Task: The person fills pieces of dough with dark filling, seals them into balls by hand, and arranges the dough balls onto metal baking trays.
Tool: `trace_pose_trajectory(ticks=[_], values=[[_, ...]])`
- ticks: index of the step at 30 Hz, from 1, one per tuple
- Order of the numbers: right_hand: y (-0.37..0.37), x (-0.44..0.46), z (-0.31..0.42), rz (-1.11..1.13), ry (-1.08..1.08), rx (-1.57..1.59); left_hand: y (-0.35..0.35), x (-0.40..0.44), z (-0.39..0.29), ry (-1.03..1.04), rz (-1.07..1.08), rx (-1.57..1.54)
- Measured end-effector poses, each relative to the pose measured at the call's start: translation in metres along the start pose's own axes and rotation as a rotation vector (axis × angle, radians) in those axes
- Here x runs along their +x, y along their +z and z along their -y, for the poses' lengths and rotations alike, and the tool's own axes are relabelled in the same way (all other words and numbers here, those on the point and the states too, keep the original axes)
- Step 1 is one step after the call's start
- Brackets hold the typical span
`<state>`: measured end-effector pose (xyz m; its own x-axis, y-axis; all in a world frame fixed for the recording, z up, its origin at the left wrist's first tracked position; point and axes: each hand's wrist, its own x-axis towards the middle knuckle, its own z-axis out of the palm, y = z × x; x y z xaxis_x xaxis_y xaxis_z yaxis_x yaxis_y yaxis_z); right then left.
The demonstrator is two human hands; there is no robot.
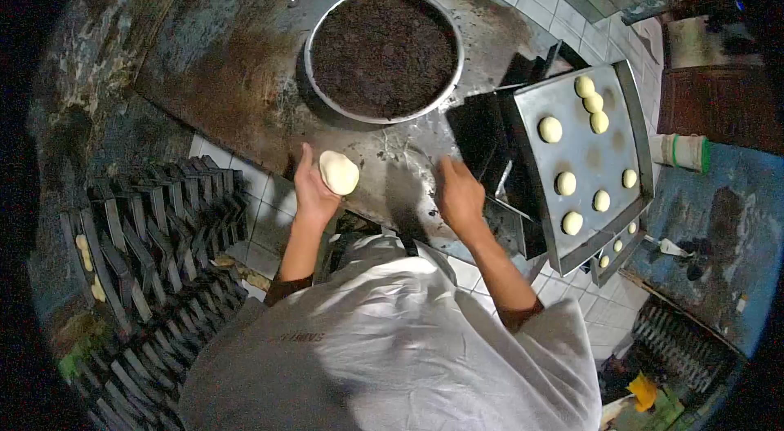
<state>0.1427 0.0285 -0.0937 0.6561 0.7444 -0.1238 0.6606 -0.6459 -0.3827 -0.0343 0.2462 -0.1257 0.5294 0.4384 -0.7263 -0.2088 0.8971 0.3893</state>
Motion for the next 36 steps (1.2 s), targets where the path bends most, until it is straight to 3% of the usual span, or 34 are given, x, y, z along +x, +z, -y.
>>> trace_pose_trajectory(ticks=[5,11,13,15,17,18,19,21,24,27,29,31,33,34,36], values=[[0.027,0.135,0.086,-0.006,-0.33,-0.282,-0.023,0.022,-0.045,0.026,0.037,-0.032],[0.063,0.19,0.11,0.128,-0.335,-0.409,-0.042,0.03,-0.072,0.094,0.017,-0.116],[0.057,0.198,0.105,0.33,-0.24,-0.304,-0.047,0.033,-0.073,0.072,0.036,-0.144],[0.043,0.194,0.097,0.223,-0.226,-0.171,-0.045,0.038,-0.071,0.077,0.034,-0.161],[0.02,0.191,0.092,0.345,-0.131,0.306,-0.037,0.039,-0.069,0.081,0.035,-0.169],[0.024,0.182,0.078,0.418,-0.022,0.614,-0.03,0.039,-0.067,0.082,0.033,-0.169],[0.009,0.171,0.079,0.412,-0.024,0.614,-0.023,0.039,-0.063,0.082,0.032,-0.166],[-0.02,0.144,0.077,0.579,0.042,1.01,-0.006,0.042,-0.051,0.07,0.061,-0.196],[-0.021,0.1,0.067,0.569,0.071,1.184,0.04,0.019,-0.033,-0.038,0.217,-0.202],[0.015,0.054,0.035,0.337,0.071,1.3,0.066,0.01,0.007,-0.17,0.33,-0.237],[0.027,0.012,0.004,0.199,0.112,1.219,0.076,0.001,0.037,-0.186,0.389,-0.223],[0.039,-0.04,-0.024,0.111,0.284,1.19,0.082,-0.013,0.064,-0.236,0.395,-0.215],[0.068,-0.101,-0.072,0.056,0.318,1.2,0.09,-0.029,0.088,-0.29,0.439,-0.214],[0.097,-0.133,-0.098,-0.127,0.319,1.172,0.099,-0.042,0.098,-0.291,0.44,-0.18],[0.107,-0.184,-0.134,-0.117,0.503,1.241,0.103,-0.052,0.125,-0.28,0.452,-0.141]])
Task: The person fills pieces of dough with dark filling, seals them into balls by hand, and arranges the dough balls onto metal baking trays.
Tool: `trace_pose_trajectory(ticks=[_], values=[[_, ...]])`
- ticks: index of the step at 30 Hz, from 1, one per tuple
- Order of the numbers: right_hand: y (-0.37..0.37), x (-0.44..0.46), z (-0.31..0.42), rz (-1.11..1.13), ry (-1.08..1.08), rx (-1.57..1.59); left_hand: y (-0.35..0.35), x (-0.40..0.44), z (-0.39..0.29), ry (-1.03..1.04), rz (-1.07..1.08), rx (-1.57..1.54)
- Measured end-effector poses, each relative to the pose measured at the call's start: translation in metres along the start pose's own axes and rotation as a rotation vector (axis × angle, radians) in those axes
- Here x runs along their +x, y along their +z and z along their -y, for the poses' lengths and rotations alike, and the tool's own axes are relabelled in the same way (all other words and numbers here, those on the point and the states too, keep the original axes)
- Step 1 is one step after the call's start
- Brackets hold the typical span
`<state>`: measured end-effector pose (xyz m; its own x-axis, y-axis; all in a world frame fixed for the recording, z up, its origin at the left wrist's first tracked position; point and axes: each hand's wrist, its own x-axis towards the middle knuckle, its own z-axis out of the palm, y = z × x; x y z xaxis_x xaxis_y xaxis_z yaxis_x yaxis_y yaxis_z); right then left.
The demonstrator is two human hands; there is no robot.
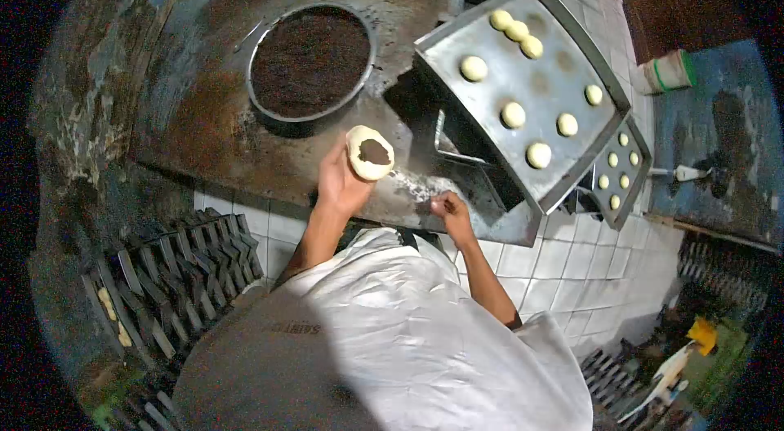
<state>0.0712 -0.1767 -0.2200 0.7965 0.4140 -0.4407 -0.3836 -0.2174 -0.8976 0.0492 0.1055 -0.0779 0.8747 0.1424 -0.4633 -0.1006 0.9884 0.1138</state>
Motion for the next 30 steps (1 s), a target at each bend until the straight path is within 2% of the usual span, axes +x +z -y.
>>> trace_pose_trajectory(ticks=[2,3,4,5,7,8,9,10,12,13,15,16,17,19,20,23,24,25,26,27,28,29,30], values=[[-0.027,-0.011,-0.027,-0.028,0.033,0.048,0.007,-0.005,0.025,-0.061,0.029,0.024],[-0.037,-0.014,-0.024,-0.085,-0.004,-0.397,0.012,-0.008,0.038,-0.114,0.056,0.025],[-0.045,-0.018,-0.017,-0.139,-0.035,-0.843,0.019,-0.008,0.053,-0.109,-0.024,0.051],[-0.048,-0.018,-0.01,-0.148,-0.032,-0.826,0.02,-0.01,0.066,-0.118,-0.026,0.069],[-0.039,-0.011,0.015,-0.273,-0.506,-0.674,0.022,-0.017,0.085,-0.162,0.005,0.138],[-0.026,-0.013,0.049,-0.186,-0.359,-0.332,0.016,-0.017,0.092,-0.166,0.002,0.153],[-0.015,-0.017,0.087,-0.095,-0.213,0.006,0.004,-0.015,0.098,-0.187,0.089,0.148],[-0.012,-0.018,0.111,-0.097,-0.217,0.015,-0.004,-0.014,0.104,-0.206,0.177,0.138],[-0.011,-0.022,0.143,0.297,0.139,0.637,-0.004,-0.019,0.115,-0.128,0.126,0.258],[-0.014,-0.025,0.147,0.309,0.132,0.642,-0.004,-0.021,0.117,-0.049,0.072,0.369],[-0.022,-0.03,0.154,0.422,-0.019,0.301,-0.001,-0.029,0.11,-0.014,0.076,0.436],[-0.027,-0.037,0.159,0.404,-0.17,0.134,0.0,-0.033,0.107,0.046,0.004,0.693],[-0.027,-0.041,0.164,0.415,-0.175,0.134,0.0,-0.037,0.105,0.105,-0.075,0.946],[-0.027,-0.052,0.167,0.238,-0.555,-0.416,0.012,-0.05,0.106,0.08,-0.088,0.903],[-0.022,-0.053,0.17,0.165,-0.661,-0.492,0.014,-0.055,0.108,0.103,-0.089,0.984],[-0.02,-0.057,0.183,0.146,-0.719,-0.531,0.03,-0.067,0.105,0.166,-0.102,1.087],[-0.02,-0.055,0.181,0.099,-0.826,-0.52,0.036,-0.072,0.102,0.238,-0.079,1.156],[-0.018,-0.051,0.176,0.108,-0.832,-0.52,0.039,-0.076,0.1,0.307,-0.058,1.225],[-0.015,-0.048,0.171,0.093,-0.87,-0.411,0.041,-0.078,0.098,0.315,-0.061,1.22],[-0.012,-0.049,0.177,0.077,-0.905,-0.303,0.042,-0.078,0.097,0.459,-0.079,1.318],[-0.009,-0.053,0.183,0.108,-0.781,-0.247,0.044,-0.079,0.097,0.605,-0.096,1.413],[-0.005,-0.06,0.19,0.113,-0.785,-0.252,0.047,-0.08,0.099,0.611,-0.097,1.408],[0.002,-0.069,0.205,0.14,-0.763,-0.238,0.052,-0.079,0.104,0.695,-0.101,1.123]])
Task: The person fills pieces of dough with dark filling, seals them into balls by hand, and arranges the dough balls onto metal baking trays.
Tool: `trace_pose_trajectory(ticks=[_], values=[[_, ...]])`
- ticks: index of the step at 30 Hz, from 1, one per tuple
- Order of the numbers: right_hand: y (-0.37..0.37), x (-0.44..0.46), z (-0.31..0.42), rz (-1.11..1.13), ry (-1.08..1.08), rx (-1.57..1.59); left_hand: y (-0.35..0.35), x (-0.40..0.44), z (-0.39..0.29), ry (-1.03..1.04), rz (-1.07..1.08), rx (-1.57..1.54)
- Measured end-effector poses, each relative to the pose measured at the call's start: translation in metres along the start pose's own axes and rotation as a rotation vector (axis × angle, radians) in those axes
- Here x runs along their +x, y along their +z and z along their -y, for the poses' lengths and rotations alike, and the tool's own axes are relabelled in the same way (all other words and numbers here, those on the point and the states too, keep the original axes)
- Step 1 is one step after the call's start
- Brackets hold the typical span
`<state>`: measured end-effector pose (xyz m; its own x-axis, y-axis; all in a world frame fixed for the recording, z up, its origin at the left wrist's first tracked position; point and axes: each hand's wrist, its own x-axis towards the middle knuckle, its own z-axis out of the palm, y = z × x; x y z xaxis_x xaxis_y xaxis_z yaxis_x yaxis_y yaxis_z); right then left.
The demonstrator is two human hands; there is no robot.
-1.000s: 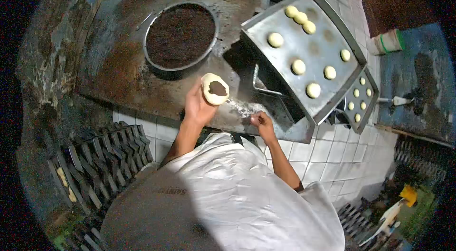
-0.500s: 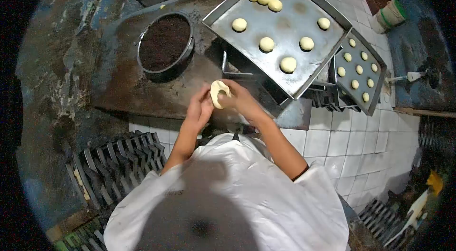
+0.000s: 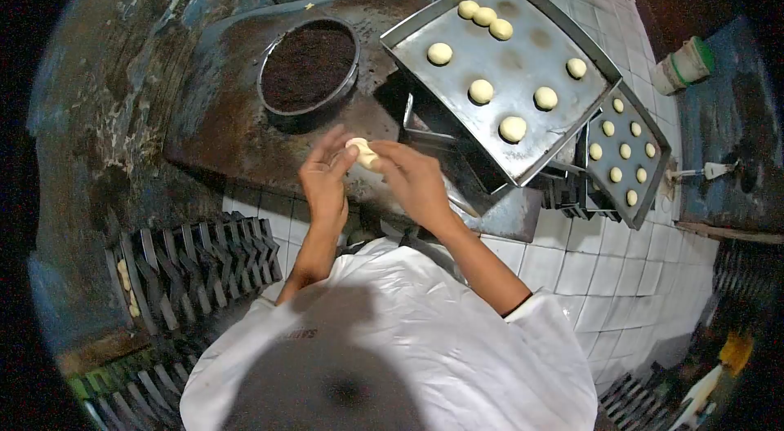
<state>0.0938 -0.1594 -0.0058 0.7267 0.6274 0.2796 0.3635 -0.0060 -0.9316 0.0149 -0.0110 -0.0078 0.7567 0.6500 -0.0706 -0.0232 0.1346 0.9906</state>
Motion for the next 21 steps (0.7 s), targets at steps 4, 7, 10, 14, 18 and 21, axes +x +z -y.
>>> trace_pose_trajectory(ticks=[4,7,10,14,18,21], values=[[0.023,0.006,0.013,0.044,0.037,-0.074,-0.002,0.0,-0.002,0.002,-0.081,-0.455],[0.029,0.019,0.022,0.035,-0.048,-0.201,-0.016,-0.001,-0.009,-0.043,0.0,-0.533],[0.046,0.033,0.032,-0.116,0.166,0.225,-0.035,0.0,-0.023,0.02,0.303,-0.59],[0.068,0.043,0.029,0.051,0.319,0.393,-0.054,0.004,-0.034,0.04,0.314,-0.583],[0.106,0.047,0.048,-0.068,0.128,0.105,-0.084,0.018,-0.021,-0.204,0.085,-0.749],[0.134,0.046,0.074,-0.079,0.033,-0.183,-0.105,0.026,-0.017,-0.207,0.018,-0.741]])
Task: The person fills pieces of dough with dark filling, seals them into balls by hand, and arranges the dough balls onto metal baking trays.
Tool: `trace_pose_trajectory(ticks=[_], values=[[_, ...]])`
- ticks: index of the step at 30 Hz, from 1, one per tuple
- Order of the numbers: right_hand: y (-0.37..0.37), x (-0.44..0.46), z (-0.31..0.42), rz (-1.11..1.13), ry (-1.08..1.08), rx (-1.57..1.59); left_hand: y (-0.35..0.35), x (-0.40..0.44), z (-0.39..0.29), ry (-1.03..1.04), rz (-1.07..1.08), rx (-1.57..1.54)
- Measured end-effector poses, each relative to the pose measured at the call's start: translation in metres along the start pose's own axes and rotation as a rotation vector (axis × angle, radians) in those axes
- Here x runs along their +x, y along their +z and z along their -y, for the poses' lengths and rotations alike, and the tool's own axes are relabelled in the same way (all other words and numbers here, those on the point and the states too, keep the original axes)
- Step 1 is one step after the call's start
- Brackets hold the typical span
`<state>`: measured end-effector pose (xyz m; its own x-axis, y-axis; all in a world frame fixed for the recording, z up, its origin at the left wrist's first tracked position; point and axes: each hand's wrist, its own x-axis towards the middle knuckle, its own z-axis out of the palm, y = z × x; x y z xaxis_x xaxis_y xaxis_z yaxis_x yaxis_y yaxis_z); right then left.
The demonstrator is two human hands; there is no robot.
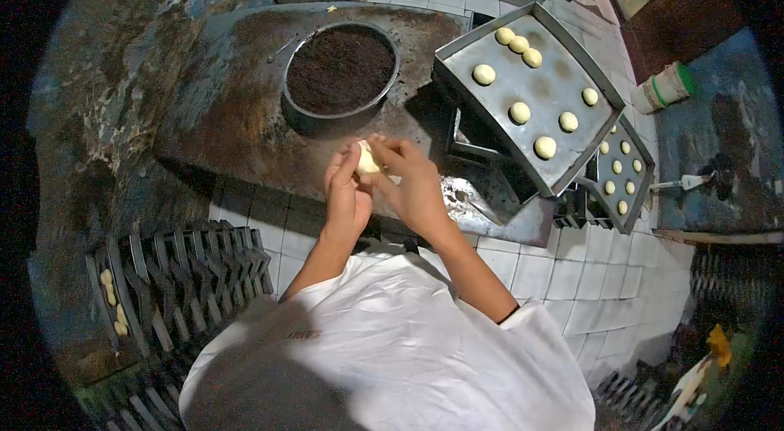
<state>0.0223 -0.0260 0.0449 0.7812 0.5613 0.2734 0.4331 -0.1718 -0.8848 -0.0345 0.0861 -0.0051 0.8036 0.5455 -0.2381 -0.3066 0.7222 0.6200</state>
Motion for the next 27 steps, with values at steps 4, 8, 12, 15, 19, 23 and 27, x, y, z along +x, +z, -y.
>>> trace_pose_trajectory(ticks=[4,8,12,15,19,23,27], values=[[0.019,0.0,0.001,-0.074,0.038,-0.144,-0.006,0.002,-0.015,0.052,0.14,0.017],[0.032,0.013,0.008,-0.191,0.159,0.192,-0.016,0.002,-0.033,0.053,0.315,0.085],[0.042,0.007,0.004,-0.105,0.299,0.244,-0.02,-0.002,-0.056,-0.017,0.435,0.07],[0.057,0.002,0.012,-0.162,0.278,0.214,-0.04,-0.002,-0.054,-0.162,0.184,-0.002],[0.081,-0.008,0.022,-0.108,0.112,0.027,-0.064,-0.001,-0.062,-0.154,0.029,0.003],[0.086,-0.012,0.028,-0.19,-0.015,-0.255,-0.061,-0.006,-0.067,-0.139,0.131,-0.03],[0.078,-0.002,0.024,-0.16,0.303,0.301,-0.057,-0.007,-0.06,-0.049,0.274,0.035]])
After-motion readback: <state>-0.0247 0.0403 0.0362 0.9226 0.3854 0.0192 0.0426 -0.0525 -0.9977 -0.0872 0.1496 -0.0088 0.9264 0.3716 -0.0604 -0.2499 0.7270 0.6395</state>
